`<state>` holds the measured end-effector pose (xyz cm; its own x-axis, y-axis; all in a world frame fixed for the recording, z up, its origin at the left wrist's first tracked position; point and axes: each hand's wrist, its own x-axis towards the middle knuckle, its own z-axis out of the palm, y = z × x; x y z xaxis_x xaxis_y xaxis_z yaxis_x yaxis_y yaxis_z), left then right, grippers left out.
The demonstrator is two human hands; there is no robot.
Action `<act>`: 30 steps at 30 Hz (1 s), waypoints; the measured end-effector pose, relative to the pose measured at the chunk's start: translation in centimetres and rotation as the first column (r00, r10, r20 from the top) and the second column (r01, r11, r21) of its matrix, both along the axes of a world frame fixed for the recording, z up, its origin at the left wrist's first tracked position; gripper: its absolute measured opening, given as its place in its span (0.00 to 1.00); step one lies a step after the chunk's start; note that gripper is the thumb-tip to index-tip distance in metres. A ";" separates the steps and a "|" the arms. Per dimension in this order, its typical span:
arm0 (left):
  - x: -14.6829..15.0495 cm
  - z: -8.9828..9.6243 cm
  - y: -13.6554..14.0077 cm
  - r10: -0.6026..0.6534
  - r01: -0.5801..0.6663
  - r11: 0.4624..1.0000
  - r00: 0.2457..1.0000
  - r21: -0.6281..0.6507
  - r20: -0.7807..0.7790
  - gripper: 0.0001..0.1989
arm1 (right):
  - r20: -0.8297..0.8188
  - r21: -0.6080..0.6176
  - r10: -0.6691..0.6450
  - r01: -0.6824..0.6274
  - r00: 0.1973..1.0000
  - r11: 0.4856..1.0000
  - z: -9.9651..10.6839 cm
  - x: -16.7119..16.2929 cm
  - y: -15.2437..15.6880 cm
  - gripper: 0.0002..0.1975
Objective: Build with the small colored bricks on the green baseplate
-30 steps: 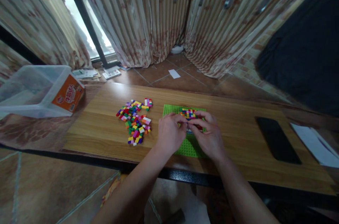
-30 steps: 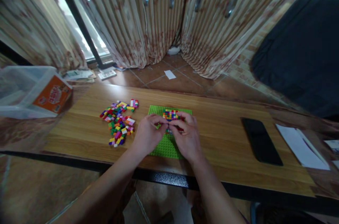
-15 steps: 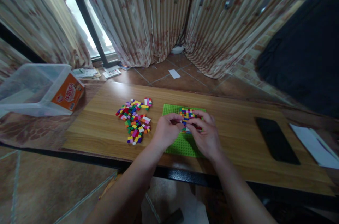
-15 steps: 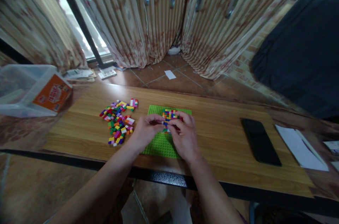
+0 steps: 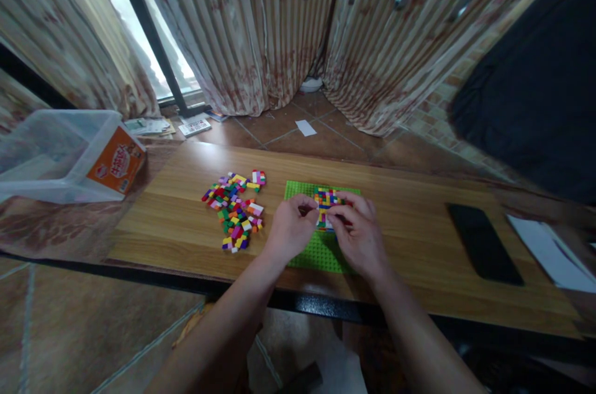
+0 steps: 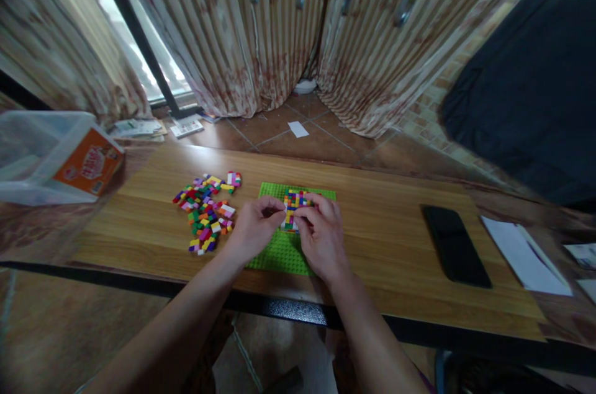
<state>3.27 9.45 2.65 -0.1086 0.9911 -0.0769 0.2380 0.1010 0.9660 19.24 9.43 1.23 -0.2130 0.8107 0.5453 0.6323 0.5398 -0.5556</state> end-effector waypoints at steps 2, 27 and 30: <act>-0.1 0.1 0.0 -0.010 0.010 1.000 1.000 -0.008 0.002 0.04 | -0.019 -0.003 -0.008 0.008 1.000 1.000 0.5 0.4 -0.1 0.06; -0.5 -1.0 0.6 -0.033 0.033 0.999 0.995 0.001 -0.099 0.05 | 0.381 -0.202 -0.023 0.107 0.924 0.974 -1.5 2.8 -3.7 0.10; -0.5 -1.1 0.6 -0.041 0.040 0.999 0.996 -0.010 -0.078 0.06 | 0.265 -0.213 0.017 0.041 0.964 0.976 -0.6 2.8 -3.9 0.11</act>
